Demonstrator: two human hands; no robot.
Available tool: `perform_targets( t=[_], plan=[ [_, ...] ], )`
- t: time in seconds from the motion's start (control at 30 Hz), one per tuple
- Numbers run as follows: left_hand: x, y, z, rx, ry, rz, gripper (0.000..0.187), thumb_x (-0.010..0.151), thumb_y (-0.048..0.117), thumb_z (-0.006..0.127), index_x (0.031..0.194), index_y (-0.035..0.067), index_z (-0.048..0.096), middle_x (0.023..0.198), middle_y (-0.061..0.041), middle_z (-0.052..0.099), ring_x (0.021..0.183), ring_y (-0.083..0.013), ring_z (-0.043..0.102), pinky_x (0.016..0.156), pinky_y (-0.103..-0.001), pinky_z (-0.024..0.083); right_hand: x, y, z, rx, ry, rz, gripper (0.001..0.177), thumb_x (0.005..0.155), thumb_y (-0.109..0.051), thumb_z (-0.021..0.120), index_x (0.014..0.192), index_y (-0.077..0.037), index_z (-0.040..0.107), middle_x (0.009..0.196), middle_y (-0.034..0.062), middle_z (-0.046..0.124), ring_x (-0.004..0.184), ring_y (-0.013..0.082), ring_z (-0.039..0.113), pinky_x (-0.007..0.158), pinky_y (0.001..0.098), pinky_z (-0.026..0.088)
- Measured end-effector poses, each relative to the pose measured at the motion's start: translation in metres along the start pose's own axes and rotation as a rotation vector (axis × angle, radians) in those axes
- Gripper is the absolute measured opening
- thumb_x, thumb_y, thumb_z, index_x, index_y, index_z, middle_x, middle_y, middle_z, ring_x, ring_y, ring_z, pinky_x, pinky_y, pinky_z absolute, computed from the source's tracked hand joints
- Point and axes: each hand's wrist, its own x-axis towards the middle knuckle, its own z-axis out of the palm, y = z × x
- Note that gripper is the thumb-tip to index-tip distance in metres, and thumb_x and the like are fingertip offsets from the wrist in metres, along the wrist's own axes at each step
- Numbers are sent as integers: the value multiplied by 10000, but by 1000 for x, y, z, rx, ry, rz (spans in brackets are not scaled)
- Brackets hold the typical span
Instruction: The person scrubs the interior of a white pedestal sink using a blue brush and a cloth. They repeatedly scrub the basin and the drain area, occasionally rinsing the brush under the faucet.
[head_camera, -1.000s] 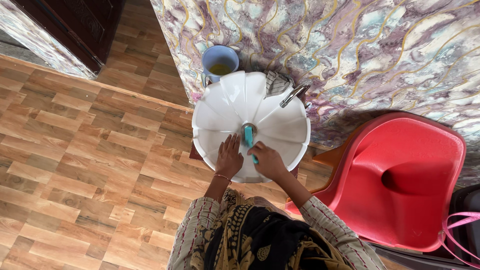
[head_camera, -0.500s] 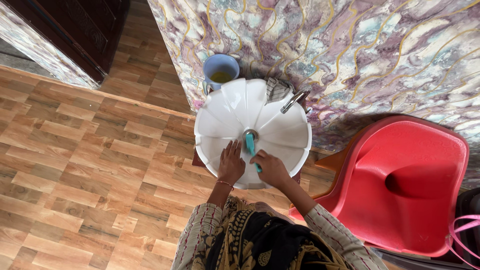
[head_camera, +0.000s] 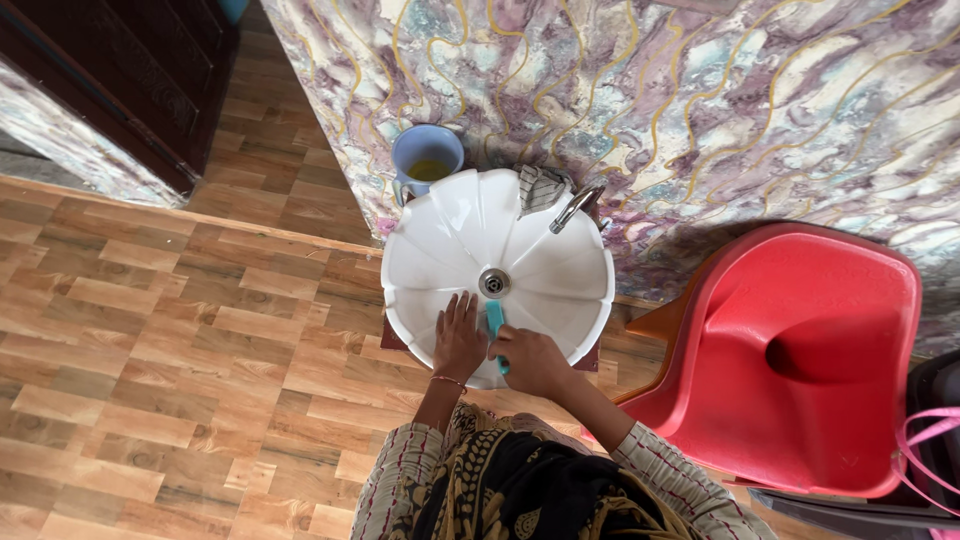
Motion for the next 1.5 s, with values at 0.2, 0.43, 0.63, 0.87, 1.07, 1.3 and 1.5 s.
perform_targets(
  t=[0.2, 0.43, 0.63, 0.87, 1.07, 1.3, 1.5],
  plan=[
    [0, 6, -2, 161, -50, -11, 729, 892, 269, 604, 1552, 80, 359, 1623, -119, 319, 1546, -327, 190, 1238, -637, 89, 8, 7, 5, -23, 77, 116, 210, 836, -73, 650, 1018, -156, 713, 1060, 48, 638, 859, 292, 698, 758, 438, 578],
    [4, -8, 13, -16, -11, -25, 714, 884, 291, 617, 1526, 72, 394, 1623, -144, 315, 1540, -348, 186, 1221, -636, 107, -3, -10, 4, -23, 57, 102, 219, 795, -66, 661, 977, -170, 727, 1061, 41, 644, 871, 287, 704, 757, 430, 579],
    [6, -12, 9, -136, 16, 102, 689, 902, 232, 638, 1528, 65, 403, 1617, -171, 324, 1537, -380, 209, 1209, -642, 147, 9, -17, 4, 1, 126, 214, 246, 802, -83, 682, 1013, -195, 738, 1073, 24, 661, 892, 280, 712, 769, 435, 576],
    [1, 4, -17, -313, -76, 289, 616, 833, 112, 697, 1433, 157, 565, 1590, -132, 403, 1529, -373, 254, 1199, -647, 172, 20, -38, 9, 22, 197, 289, 246, 753, -92, 709, 987, -167, 718, 1116, 56, 671, 916, 309, 707, 774, 446, 574],
    [3, -10, -42, -530, -64, 553, 429, 772, 62, 759, 1193, 99, 679, 1344, -93, 648, 1414, -344, 495, 1197, -543, 328, 18, -52, -2, 118, 221, 374, 273, 749, -79, 701, 991, -189, 764, 1013, 67, 694, 934, 326, 691, 825, 462, 554],
    [10, -16, -66, -612, 15, 503, 363, 756, 50, 767, 1112, 91, 705, 1233, -97, 698, 1218, -345, 610, 1048, -458, 481, 36, -69, 8, -8, 359, 353, 225, 743, -58, 688, 927, -164, 763, 941, 44, 713, 936, 304, 665, 863, 432, 557],
    [-16, -10, -118, -771, -217, 481, 656, 757, 16, 754, 1378, 65, 549, 1262, -138, 641, 1145, -384, 594, 989, -462, 489, 27, -88, 8, 14, 356, 414, 245, 705, -53, 700, 910, -162, 777, 972, 26, 709, 916, 272, 686, 811, 413, 568]
  ],
)
